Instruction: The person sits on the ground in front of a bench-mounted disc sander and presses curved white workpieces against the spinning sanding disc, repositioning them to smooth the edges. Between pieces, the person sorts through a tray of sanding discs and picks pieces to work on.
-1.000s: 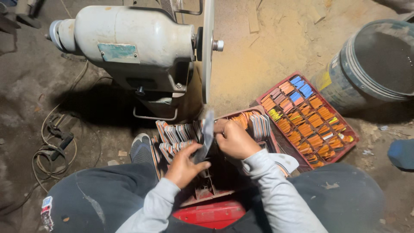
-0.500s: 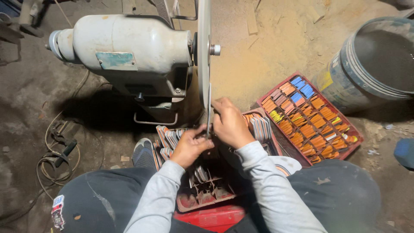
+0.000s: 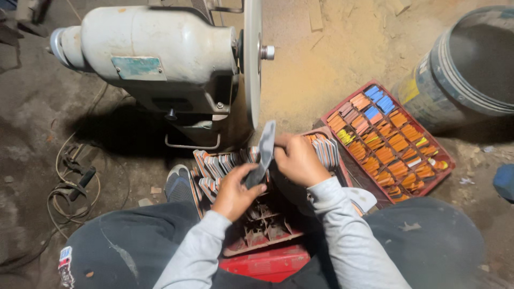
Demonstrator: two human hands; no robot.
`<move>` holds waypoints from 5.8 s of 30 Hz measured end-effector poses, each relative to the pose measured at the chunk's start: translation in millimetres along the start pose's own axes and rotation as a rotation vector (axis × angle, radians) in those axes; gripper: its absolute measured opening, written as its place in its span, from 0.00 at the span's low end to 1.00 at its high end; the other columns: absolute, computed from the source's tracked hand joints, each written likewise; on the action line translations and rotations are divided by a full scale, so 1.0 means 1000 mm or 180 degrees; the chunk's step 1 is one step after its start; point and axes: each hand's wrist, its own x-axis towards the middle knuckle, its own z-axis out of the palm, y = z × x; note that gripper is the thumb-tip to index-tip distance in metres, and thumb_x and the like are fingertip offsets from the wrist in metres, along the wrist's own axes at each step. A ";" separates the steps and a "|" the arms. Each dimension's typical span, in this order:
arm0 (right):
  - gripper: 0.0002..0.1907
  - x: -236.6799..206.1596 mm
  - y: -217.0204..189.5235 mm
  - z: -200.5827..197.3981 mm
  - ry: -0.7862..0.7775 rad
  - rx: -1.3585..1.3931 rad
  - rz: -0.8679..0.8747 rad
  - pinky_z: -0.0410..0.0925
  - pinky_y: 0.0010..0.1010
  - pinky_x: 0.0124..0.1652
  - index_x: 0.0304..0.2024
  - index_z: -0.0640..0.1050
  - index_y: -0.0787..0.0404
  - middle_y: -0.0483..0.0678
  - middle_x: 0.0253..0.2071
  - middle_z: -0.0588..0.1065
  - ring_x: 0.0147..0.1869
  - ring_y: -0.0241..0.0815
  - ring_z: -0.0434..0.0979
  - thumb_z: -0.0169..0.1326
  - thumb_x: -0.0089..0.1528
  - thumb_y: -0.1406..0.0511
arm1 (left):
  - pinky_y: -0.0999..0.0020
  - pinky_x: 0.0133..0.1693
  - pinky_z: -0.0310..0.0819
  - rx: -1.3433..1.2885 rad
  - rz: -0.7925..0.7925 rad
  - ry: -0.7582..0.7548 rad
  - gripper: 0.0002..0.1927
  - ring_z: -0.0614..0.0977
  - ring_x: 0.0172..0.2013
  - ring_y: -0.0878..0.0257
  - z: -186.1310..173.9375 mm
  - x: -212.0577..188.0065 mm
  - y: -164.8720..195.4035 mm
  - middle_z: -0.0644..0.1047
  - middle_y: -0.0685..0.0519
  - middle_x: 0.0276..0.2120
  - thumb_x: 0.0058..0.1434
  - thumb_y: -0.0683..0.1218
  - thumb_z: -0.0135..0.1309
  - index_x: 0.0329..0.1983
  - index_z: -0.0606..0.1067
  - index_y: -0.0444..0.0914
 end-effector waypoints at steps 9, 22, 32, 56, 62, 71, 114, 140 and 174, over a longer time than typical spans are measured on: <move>0.24 0.052 -0.011 0.011 0.0983 -0.0473 -0.0919 0.68 0.46 0.54 0.55 0.75 0.72 0.65 0.48 0.72 0.53 0.66 0.73 0.46 0.56 0.76 | 0.73 0.31 0.71 -0.1362 0.0516 -0.0484 0.19 0.75 0.29 0.68 -0.023 0.070 0.033 0.76 0.54 0.31 0.61 0.42 0.64 0.52 0.75 0.29; 0.25 0.014 -0.006 0.032 0.0633 -0.0454 -0.0790 0.68 0.46 0.50 0.53 0.77 0.69 0.63 0.41 0.72 0.49 0.64 0.73 0.47 0.52 0.77 | 0.72 0.42 0.77 -0.1730 -0.0125 -0.0733 0.25 0.81 0.38 0.66 -0.025 0.024 0.026 0.80 0.53 0.37 0.54 0.38 0.63 0.57 0.74 0.34; 0.19 -0.019 0.018 -0.001 -0.0798 0.0934 0.0128 0.72 0.37 0.50 0.50 0.79 0.67 0.57 0.40 0.81 0.47 0.56 0.81 0.44 0.58 0.72 | 0.58 0.48 0.75 0.1501 0.1276 0.0714 0.29 0.80 0.45 0.47 -0.026 -0.016 0.024 0.77 0.44 0.42 0.47 0.41 0.70 0.54 0.77 0.38; 0.23 0.019 -0.001 0.046 0.0814 -0.0492 -0.0697 0.66 0.47 0.59 0.53 0.74 0.73 0.65 0.50 0.70 0.58 0.65 0.71 0.46 0.53 0.77 | 0.76 0.22 0.63 -0.1882 -0.0377 -0.0874 0.17 0.73 0.23 0.70 -0.036 0.030 0.038 0.75 0.53 0.26 0.57 0.40 0.61 0.49 0.78 0.28; 0.24 -0.030 0.019 0.034 -0.0898 0.0143 -0.0451 0.64 0.39 0.62 0.58 0.73 0.72 0.64 0.58 0.73 0.65 0.59 0.72 0.52 0.58 0.70 | 0.56 0.41 0.77 0.1600 0.1443 0.0347 0.31 0.83 0.39 0.48 -0.050 -0.034 0.024 0.80 0.40 0.38 0.43 0.45 0.72 0.52 0.78 0.33; 0.34 -0.038 0.016 0.007 -0.1196 0.0575 0.0320 0.68 0.34 0.59 0.66 0.65 0.67 0.58 0.59 0.75 0.62 0.46 0.76 0.57 0.60 0.61 | 0.51 0.45 0.75 0.1962 0.1473 0.0612 0.32 0.80 0.45 0.38 -0.002 -0.047 0.023 0.77 0.36 0.47 0.47 0.48 0.73 0.54 0.75 0.34; 0.28 -0.054 -0.001 -0.022 -0.0777 -0.0033 0.0089 0.73 0.36 0.50 0.60 0.73 0.65 0.59 0.46 0.81 0.49 0.50 0.83 0.54 0.55 0.69 | 0.53 0.41 0.76 0.1783 0.1461 -0.0035 0.32 0.81 0.41 0.44 0.016 -0.064 0.049 0.77 0.44 0.38 0.52 0.55 0.72 0.55 0.73 0.37; 0.25 0.044 0.014 0.006 0.0410 0.0449 -0.0565 0.68 0.35 0.58 0.58 0.75 0.72 0.59 0.52 0.76 0.56 0.52 0.78 0.42 0.59 0.75 | 0.71 0.27 0.73 -0.1600 0.0130 -0.0229 0.25 0.77 0.24 0.67 -0.011 0.048 0.044 0.76 0.51 0.30 0.61 0.46 0.62 0.56 0.73 0.24; 0.24 0.042 0.000 0.027 0.0951 -0.0283 -0.0726 0.70 0.43 0.53 0.51 0.79 0.71 0.62 0.46 0.75 0.51 0.62 0.77 0.46 0.54 0.76 | 0.70 0.27 0.73 -0.2344 -0.0244 -0.0682 0.13 0.78 0.25 0.65 -0.014 0.039 0.032 0.76 0.50 0.29 0.66 0.47 0.58 0.44 0.74 0.31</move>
